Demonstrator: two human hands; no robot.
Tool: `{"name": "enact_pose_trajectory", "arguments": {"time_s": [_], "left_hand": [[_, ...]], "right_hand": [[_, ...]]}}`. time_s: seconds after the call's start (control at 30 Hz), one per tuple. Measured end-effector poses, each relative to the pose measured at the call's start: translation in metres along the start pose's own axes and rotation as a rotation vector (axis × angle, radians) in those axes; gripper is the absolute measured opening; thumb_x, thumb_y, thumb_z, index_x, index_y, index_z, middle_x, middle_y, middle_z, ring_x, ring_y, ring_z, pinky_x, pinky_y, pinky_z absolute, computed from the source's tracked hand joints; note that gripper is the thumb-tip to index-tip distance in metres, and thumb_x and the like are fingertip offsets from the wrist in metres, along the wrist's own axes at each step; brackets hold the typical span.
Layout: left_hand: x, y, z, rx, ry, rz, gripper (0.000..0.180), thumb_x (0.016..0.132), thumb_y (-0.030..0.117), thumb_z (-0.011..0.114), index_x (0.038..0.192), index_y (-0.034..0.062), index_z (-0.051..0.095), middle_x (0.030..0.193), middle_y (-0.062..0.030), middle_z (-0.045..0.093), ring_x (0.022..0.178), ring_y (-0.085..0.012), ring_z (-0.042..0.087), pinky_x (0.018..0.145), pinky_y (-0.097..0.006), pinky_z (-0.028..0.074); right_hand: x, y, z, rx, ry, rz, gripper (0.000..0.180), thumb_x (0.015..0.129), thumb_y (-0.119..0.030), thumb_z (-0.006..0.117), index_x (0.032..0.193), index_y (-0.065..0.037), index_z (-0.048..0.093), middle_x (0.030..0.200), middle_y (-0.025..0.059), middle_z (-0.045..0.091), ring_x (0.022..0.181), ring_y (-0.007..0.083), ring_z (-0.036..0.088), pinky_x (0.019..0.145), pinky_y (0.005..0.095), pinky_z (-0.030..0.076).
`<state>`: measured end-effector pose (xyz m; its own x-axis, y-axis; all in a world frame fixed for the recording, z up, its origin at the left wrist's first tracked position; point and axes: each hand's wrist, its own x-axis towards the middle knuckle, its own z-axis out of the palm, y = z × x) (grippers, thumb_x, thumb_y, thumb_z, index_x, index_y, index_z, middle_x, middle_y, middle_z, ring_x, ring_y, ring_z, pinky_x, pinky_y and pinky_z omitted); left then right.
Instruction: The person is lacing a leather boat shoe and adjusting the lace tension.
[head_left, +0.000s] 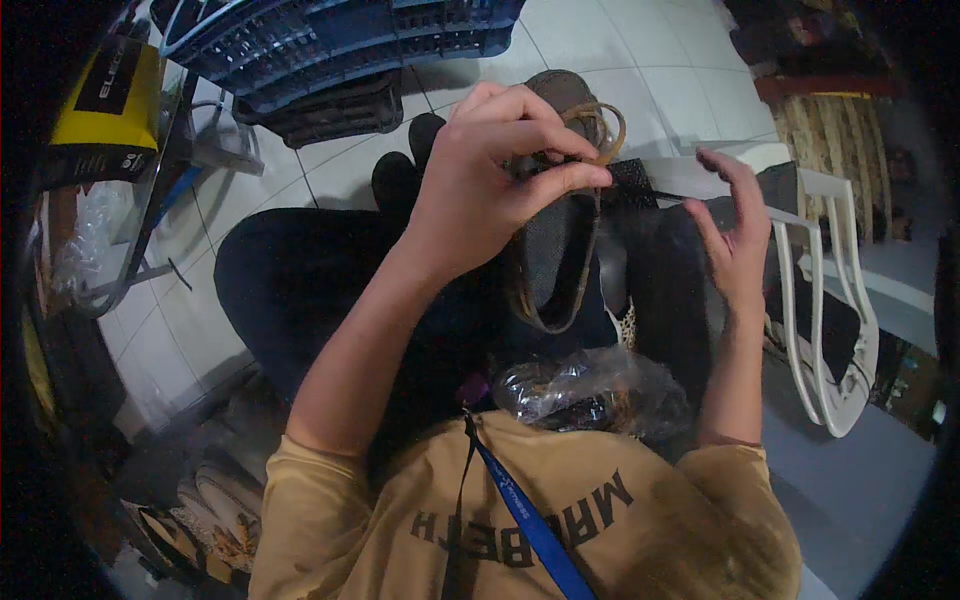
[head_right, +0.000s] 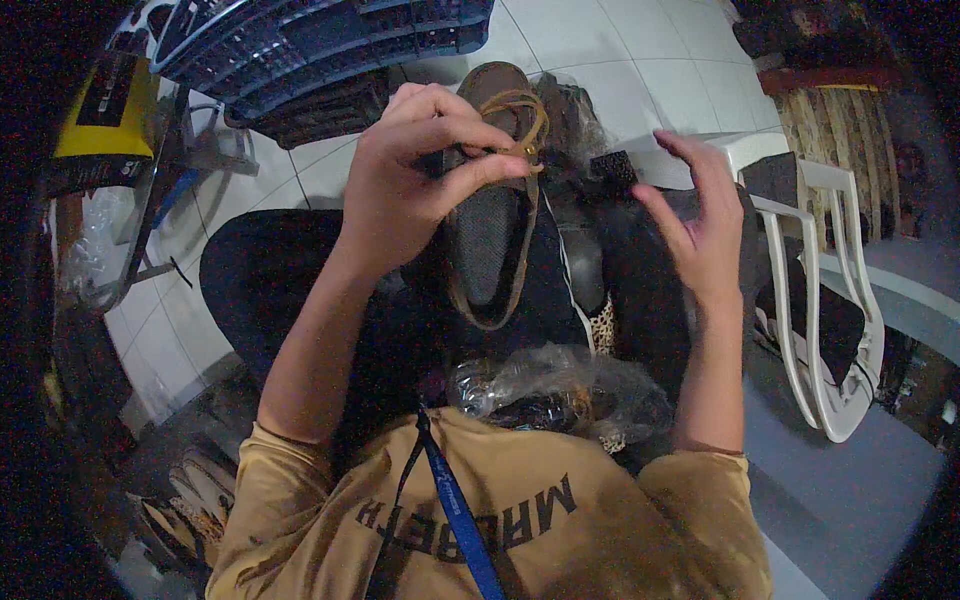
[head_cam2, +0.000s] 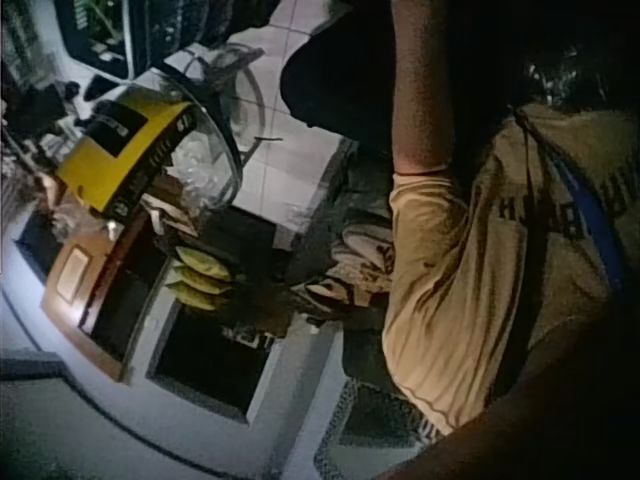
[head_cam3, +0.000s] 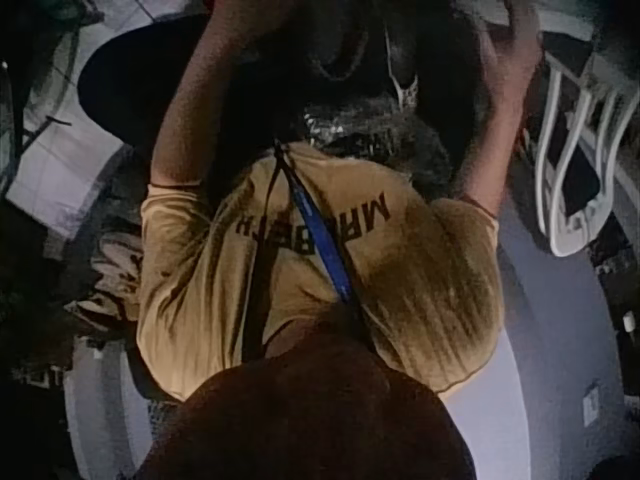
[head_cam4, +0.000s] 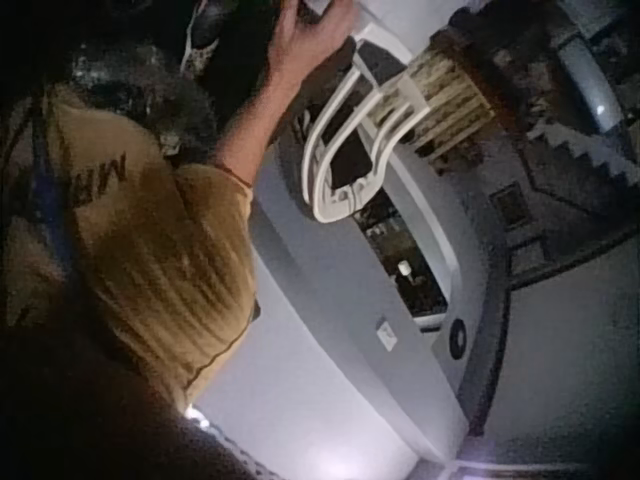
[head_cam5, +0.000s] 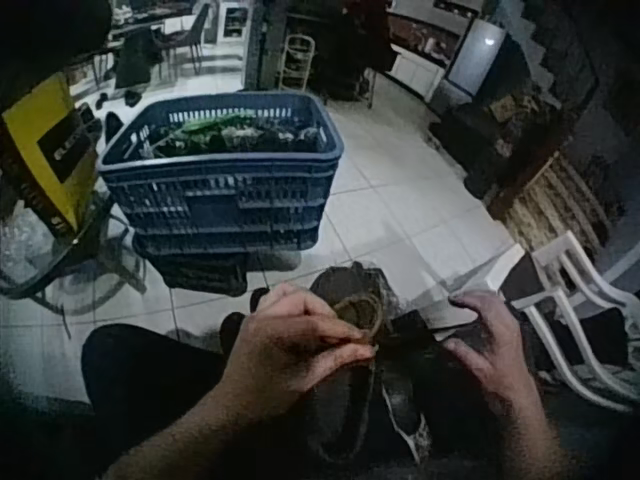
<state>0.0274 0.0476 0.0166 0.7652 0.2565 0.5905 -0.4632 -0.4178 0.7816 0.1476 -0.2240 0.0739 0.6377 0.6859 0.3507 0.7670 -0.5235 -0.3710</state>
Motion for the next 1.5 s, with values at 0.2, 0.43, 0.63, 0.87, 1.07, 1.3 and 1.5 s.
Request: {"name": "enact_pose_trajectory", "arguments": {"time_s": [0.2,0.43,0.63,0.87,1.07,1.3,1.5], "left_hand": [[-0.002,0.001,0.001,0.043,-0.026,-0.066,0.018,0.076,0.013,0.090,0.092,0.0106,0.080,0.078,0.0007,0.061,0.078,-0.0144,0.055,0.077,-0.031,0.044],[-0.005,-0.002,-0.003,-0.066,-0.033,-0.126,0.017,0.077,0.014,0.090,0.091,0.0090,0.080,0.080,0.0002,0.061,0.079,-0.0135,0.054,0.073,-0.029,0.041],[-0.008,0.004,-0.003,-0.112,-0.024,-0.211,0.017,0.077,0.014,0.090,0.090,0.0089,0.081,0.081,-0.0002,0.061,0.079,-0.0135,0.055,0.074,-0.029,0.044],[-0.007,0.008,-0.003,-0.136,-0.015,-0.243,0.018,0.075,0.012,0.091,0.090,0.0098,0.081,0.081,0.0009,0.062,0.080,-0.0132,0.057,0.074,-0.028,0.045],[-0.009,0.010,-0.002,-0.116,-0.008,-0.250,0.018,0.074,0.012,0.091,0.090,0.0113,0.082,0.080,0.0017,0.062,0.081,-0.0132,0.057,0.075,-0.029,0.046],[-0.008,0.008,0.000,-0.100,-0.013,-0.219,0.019,0.074,0.012,0.092,0.090,0.0118,0.083,0.080,0.0017,0.062,0.081,-0.0134,0.057,0.075,-0.029,0.046],[-0.008,0.005,-0.001,-0.063,-0.015,-0.149,0.019,0.074,0.013,0.091,0.091,0.0113,0.082,0.081,0.0011,0.063,0.082,-0.0136,0.058,0.075,-0.029,0.047]], "right_hand": [[0.060,-0.053,0.024,-0.240,0.070,-0.647,0.029,0.086,-0.016,0.069,0.114,-0.018,0.077,0.131,0.0043,0.069,0.124,0.0308,0.060,0.101,0.0391,0.050],[0.091,-0.012,0.003,-0.390,-0.008,-0.696,0.028,0.079,-0.016,0.076,0.107,-0.018,0.079,0.130,-0.0012,0.070,0.122,0.0273,0.061,0.094,0.0372,0.053],[0.085,0.013,-0.031,-0.458,-0.075,-0.637,0.037,0.077,-0.011,0.080,0.114,-0.015,0.079,0.104,0.0019,0.074,0.099,0.0245,0.066,0.085,0.0384,0.054],[0.083,0.036,-0.062,-0.546,-0.004,-0.582,0.042,0.075,-0.007,0.078,0.116,-0.012,0.079,0.101,0.0031,0.075,0.095,0.0241,0.066,0.082,0.0375,0.054],[0.081,0.037,-0.075,-0.564,0.155,-0.584,0.042,0.072,-0.002,0.081,0.112,-0.014,0.081,0.094,0.0030,0.072,0.091,0.0236,0.066,0.081,0.0358,0.054],[0.061,0.057,-0.076,-0.469,0.209,-0.492,0.047,0.069,-0.001,0.085,0.113,-0.016,0.082,0.092,0.0064,0.065,0.089,0.0249,0.063,0.083,0.0347,0.053],[0.049,-0.052,-0.013,0.019,-0.169,-0.267,0.054,0.074,-0.007,0.084,0.127,-0.010,0.074,0.104,0.0113,0.069,0.096,0.0290,0.065,0.085,0.0382,0.054]]}}
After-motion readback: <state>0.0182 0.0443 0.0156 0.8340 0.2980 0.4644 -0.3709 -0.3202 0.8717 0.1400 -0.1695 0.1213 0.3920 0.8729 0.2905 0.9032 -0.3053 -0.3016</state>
